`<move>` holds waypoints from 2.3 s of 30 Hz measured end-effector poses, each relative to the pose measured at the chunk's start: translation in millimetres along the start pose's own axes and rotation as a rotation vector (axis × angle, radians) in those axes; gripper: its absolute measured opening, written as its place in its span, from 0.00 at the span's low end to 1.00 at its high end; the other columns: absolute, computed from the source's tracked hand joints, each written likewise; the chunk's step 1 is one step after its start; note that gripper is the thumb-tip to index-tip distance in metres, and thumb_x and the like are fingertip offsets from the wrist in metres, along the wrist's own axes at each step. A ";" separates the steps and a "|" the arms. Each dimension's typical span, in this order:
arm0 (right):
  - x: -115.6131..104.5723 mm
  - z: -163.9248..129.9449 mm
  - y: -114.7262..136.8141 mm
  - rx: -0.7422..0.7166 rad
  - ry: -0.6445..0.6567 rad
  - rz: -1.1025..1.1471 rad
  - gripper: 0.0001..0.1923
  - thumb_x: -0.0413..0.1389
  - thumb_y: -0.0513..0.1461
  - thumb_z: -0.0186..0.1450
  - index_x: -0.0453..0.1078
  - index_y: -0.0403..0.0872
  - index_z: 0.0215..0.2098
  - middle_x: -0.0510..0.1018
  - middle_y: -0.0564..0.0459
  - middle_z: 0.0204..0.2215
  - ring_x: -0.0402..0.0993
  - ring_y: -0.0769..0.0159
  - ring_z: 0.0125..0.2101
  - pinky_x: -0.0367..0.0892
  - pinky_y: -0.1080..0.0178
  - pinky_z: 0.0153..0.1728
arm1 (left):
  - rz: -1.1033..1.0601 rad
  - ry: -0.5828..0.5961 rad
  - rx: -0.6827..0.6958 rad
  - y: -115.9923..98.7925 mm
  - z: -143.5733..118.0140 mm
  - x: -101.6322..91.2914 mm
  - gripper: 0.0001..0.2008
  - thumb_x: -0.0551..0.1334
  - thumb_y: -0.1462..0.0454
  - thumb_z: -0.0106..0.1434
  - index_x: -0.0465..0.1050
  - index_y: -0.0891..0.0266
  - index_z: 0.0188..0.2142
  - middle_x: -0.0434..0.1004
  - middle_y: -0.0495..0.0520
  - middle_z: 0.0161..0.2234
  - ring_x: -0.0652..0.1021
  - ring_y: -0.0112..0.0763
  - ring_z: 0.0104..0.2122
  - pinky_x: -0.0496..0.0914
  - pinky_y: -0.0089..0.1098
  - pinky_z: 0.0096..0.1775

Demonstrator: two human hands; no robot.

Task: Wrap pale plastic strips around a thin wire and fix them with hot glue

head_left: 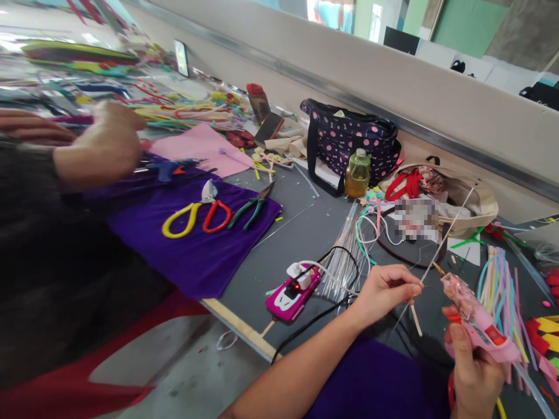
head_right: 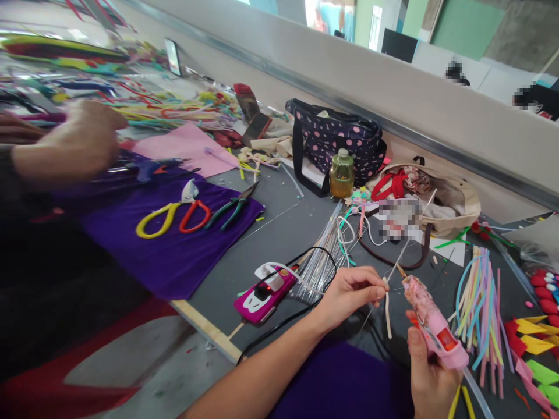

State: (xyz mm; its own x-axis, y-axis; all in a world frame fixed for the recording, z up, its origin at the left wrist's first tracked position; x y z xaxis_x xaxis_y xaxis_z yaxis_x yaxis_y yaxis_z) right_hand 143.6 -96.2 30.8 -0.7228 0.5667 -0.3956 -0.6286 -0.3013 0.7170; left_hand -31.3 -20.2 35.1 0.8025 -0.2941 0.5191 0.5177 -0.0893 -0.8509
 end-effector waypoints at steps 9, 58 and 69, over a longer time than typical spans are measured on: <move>-0.5 -1.2 -0.4 0.033 0.009 -0.042 0.19 0.58 0.51 0.61 0.78 0.42 0.33 0.82 0.45 0.30 0.78 0.55 0.31 0.72 0.57 0.33 | 0.048 -0.009 0.042 0.1 -0.2 -0.9 0.12 0.71 0.58 0.50 0.78 0.67 0.26 0.75 0.54 0.27 0.72 0.23 0.22 0.68 0.26 0.26; -4.1 -0.9 -2.8 0.023 -0.021 -0.093 0.20 0.55 0.51 0.63 0.76 0.42 0.32 0.80 0.46 0.28 0.76 0.59 0.28 0.70 0.61 0.28 | 0.402 -0.012 0.252 -2.5 -2.9 0.7 0.09 0.67 0.59 0.56 0.79 0.65 0.29 0.76 0.55 0.26 0.74 0.26 0.25 0.68 0.26 0.29; -4.3 0.9 -1.7 0.033 -0.043 -0.010 0.16 0.57 0.48 0.62 0.75 0.42 0.31 0.79 0.47 0.27 0.74 0.61 0.26 0.69 0.62 0.26 | 0.397 0.000 0.268 -2.8 -3.1 2.3 0.08 0.67 0.61 0.56 0.79 0.65 0.28 0.76 0.56 0.26 0.74 0.26 0.25 0.68 0.25 0.28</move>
State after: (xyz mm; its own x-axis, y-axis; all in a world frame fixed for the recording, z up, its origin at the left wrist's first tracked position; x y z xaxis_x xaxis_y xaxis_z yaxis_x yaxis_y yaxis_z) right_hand 148.0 -97.5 31.8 -0.7033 0.6020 -0.3781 -0.6252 -0.2707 0.7320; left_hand -31.9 -23.5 38.4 0.9538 -0.2559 0.1577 0.2290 0.2788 -0.9327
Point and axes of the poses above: each hand's wrist, its own z-axis towards the middle knuckle, its own x-axis out of the palm, y = z × x, the point moved 2 cm from there along z, towards the middle knuckle
